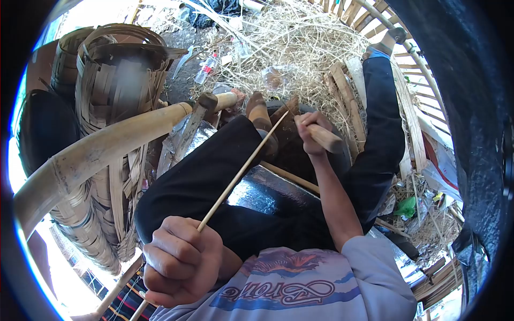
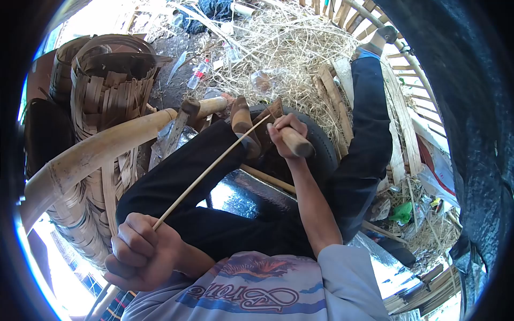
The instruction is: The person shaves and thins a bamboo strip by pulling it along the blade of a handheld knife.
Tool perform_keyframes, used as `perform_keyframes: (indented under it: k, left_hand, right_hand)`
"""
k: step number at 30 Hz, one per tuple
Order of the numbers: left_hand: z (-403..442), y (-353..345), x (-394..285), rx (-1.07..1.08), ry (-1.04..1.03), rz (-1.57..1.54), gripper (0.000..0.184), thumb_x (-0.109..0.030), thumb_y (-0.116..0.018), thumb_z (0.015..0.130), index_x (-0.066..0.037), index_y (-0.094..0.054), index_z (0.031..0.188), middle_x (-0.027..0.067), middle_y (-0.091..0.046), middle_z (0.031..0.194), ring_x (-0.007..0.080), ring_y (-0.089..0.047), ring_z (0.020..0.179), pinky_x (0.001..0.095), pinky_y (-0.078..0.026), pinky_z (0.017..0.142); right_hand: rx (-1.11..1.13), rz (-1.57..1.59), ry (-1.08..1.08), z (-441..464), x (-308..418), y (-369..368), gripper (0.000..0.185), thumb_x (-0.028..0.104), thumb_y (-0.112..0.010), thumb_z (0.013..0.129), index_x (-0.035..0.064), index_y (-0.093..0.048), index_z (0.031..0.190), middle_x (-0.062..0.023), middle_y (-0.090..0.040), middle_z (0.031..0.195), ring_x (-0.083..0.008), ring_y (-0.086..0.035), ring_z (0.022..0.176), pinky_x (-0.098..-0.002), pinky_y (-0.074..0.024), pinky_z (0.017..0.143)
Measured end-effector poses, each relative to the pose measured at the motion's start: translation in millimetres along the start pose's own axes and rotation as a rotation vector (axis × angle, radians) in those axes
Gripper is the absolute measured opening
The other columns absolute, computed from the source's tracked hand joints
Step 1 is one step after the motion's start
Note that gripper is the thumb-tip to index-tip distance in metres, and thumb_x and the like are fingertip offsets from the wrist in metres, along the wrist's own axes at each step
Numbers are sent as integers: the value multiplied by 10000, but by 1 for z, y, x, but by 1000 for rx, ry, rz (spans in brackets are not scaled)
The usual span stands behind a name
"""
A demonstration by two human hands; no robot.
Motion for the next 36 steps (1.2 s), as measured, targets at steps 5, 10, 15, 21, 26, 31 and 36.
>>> perform_keyframes:
  k: [5, 10, 15, 21, 26, 31, 36]
  left_hand:
    - [2, 2, 1, 10, 15, 16, 487, -350, -362, 985, -158, -248, 551, -49, -278, 399, 30, -206, 301, 166, -146, 315]
    - [3, 0, 2, 14, 18, -34, 484, -338, -364, 982, -155, -241, 552, -50, -278, 397, 25, -207, 302, 167, -147, 314]
    - [2, 6, 0, -3, 4, 38, 485, -352, -352, 986, -154, -239, 557, -49, -280, 406, 23, -211, 306, 165, -150, 315]
    - [3, 8, -1, -47, -18, 73, 481, -366, -310, 995, -151, -234, 572, -47, -282, 421, 19, -205, 314, 165, -155, 318]
    - [0, 11, -2, -94, -32, 71, 468, -358, -300, 997, -153, -231, 582, -46, -283, 425, 18, -205, 322, 165, -166, 323]
    - [0, 15, -1, -132, -23, 94, 463, -354, -308, 998, -160, -234, 584, -48, -287, 427, 20, -195, 331, 173, -152, 340]
    - [0, 14, -1, -124, -8, 121, 460, -360, -310, 1000, -165, -238, 590, -52, -281, 429, 20, -185, 335, 179, -142, 345]
  right_hand:
    - [-89, 284, -24, 3, 1, 6, 202, 117, -659, 825, 35, -493, 745, -68, -583, 684, -111, -525, 602, -254, -456, 602]
    - [-58, 208, -16, 9, 0, 6, 226, 147, -664, 832, 36, -482, 756, -67, -578, 713, -115, -518, 632, -265, -456, 615]
    - [-23, 280, 52, 1, 3, 0, 189, 91, -649, 830, 36, -481, 764, -65, -581, 733, -109, -518, 647, -263, -453, 635]
    - [-104, 278, -69, -1, -6, 11, 212, 124, -673, 820, 35, -484, 778, -67, -581, 718, -113, -524, 672, -257, -444, 641]
    - [-91, 215, -30, -2, -12, 17, 208, 129, -645, 841, 39, -472, 769, -71, -570, 722, -116, -513, 653, -255, -440, 615]
    - [-25, 271, 73, -1, 8, 2, 206, 128, -628, 854, 42, -464, 764, -63, -557, 717, -114, -501, 641, -250, -424, 592]
    - [-79, 267, -39, 11, 9, 6, 241, 212, -570, 893, 58, -412, 797, -61, -483, 646, -130, -441, 594, -283, -388, 581]
Point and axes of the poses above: each hand's wrist, its own z-axis towards the middle knuckle, its own y-axis out of the back of the hand, x = y × z, the point moved 7 cm from there along z, towards the middle knuckle
